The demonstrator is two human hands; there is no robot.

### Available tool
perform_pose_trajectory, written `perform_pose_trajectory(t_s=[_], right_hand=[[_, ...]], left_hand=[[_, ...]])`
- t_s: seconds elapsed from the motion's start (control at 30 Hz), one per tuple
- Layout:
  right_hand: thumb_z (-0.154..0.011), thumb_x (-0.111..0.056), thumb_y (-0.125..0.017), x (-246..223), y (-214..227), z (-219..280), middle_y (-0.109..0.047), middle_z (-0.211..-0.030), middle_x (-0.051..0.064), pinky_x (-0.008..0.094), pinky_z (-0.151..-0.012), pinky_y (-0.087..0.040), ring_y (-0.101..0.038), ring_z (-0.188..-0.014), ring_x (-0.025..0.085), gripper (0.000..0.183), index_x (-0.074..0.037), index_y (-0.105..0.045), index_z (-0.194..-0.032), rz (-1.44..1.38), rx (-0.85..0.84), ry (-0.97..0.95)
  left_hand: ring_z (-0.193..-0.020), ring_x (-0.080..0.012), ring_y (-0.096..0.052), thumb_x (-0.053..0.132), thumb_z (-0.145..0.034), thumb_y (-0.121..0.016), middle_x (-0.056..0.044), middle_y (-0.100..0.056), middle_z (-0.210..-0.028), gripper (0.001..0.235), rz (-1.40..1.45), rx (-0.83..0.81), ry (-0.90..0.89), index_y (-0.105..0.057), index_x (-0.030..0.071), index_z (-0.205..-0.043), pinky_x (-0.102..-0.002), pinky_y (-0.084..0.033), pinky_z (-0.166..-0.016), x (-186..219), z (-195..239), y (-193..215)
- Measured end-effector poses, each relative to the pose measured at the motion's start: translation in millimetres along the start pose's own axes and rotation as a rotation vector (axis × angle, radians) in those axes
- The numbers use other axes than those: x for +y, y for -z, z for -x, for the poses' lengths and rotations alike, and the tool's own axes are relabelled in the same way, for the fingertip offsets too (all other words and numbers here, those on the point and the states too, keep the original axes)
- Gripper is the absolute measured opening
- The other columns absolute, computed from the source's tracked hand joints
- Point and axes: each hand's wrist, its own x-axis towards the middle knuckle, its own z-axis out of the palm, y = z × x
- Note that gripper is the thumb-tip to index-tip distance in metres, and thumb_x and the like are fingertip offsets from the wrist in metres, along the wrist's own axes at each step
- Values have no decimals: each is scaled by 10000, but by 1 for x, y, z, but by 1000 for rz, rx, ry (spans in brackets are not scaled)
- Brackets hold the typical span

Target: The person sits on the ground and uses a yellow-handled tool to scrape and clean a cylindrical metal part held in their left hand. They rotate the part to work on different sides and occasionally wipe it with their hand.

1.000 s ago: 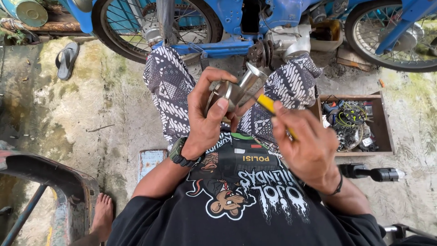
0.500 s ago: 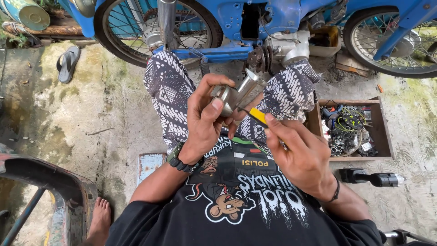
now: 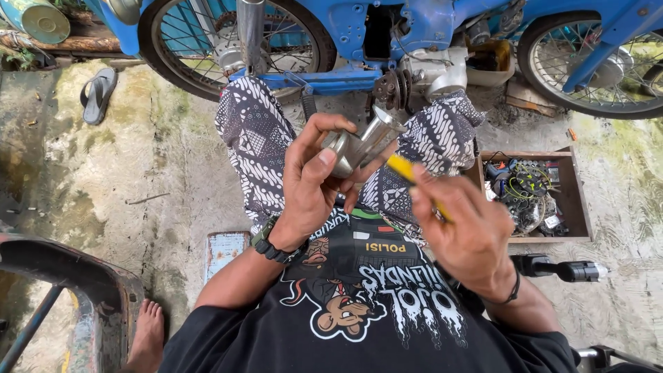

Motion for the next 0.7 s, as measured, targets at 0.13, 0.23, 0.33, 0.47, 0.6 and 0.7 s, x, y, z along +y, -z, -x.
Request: perform_pose_trajectory(t_s=[0.13, 0.23, 0.33, 0.47, 0.6, 0.7], right_hand=[[-1045, -101, -623, 0, -6, 1, -678, -858, 131, 222, -438, -470, -540, -525, 138, 185, 0, -720, -1165, -1, 22, 9], [-1031, -113, -630, -4, -5, 1, -687, -843, 127, 228, -428, -473, -558, -512, 141, 146, -19, -725, -1090, -41, -21, -5], [-1053, -98, -622, -5, -6, -2, -677, -875, 137, 236, -452, -466, -501, -508, 131, 163, 9, -705, -1144, 12, 30, 16], [-1040, -117, -628, -8, -3, -12, -694, -861, 135, 243, -403, -469, -513, -470, 115, 150, -17, -723, -1099, -60, 14, -2], [-1019, -136, -648, -12, -9, -4, -701, -845, 115, 220, -366, -461, -557, -481, 101, 155, -36, -746, -1085, -80, 18, 2], [-1046, -104, -641, 2, -7, -6, -704, -887, 155, 243, -409, -468, -511, -470, 119, 152, 6, -728, -1105, -58, 51, -10]], left_hand=[[-482, -109, -514, 344, -950, -583, -113, -538, -672, 440, 31, 27, -2, -538, -11, -1205, -287, -557, -319, -1, 1, -1], [-486, -109, -518, 343, -947, -576, -107, -524, -687, 451, 43, 42, 22, -533, -21, -1210, -285, -556, -310, 0, 4, -1], [-476, -107, -505, 346, -943, -574, -96, -500, -692, 455, 79, 60, 28, -533, -32, -1194, -274, -551, -302, 1, 5, -4], [-461, -96, -469, 374, -951, -517, -95, -481, -654, 482, 144, 83, 140, -498, -20, -1227, -247, -523, -284, 4, 5, -7], [-498, -78, -467, 419, -981, -447, -53, -454, -662, 470, 217, 84, 225, -474, 33, -1247, -226, -513, -293, 5, 2, -8], [-477, -81, -451, 468, -999, -401, -73, -480, -642, 508, 216, 68, 264, -449, 42, -1271, -227, -509, -292, 1, 3, -4]])
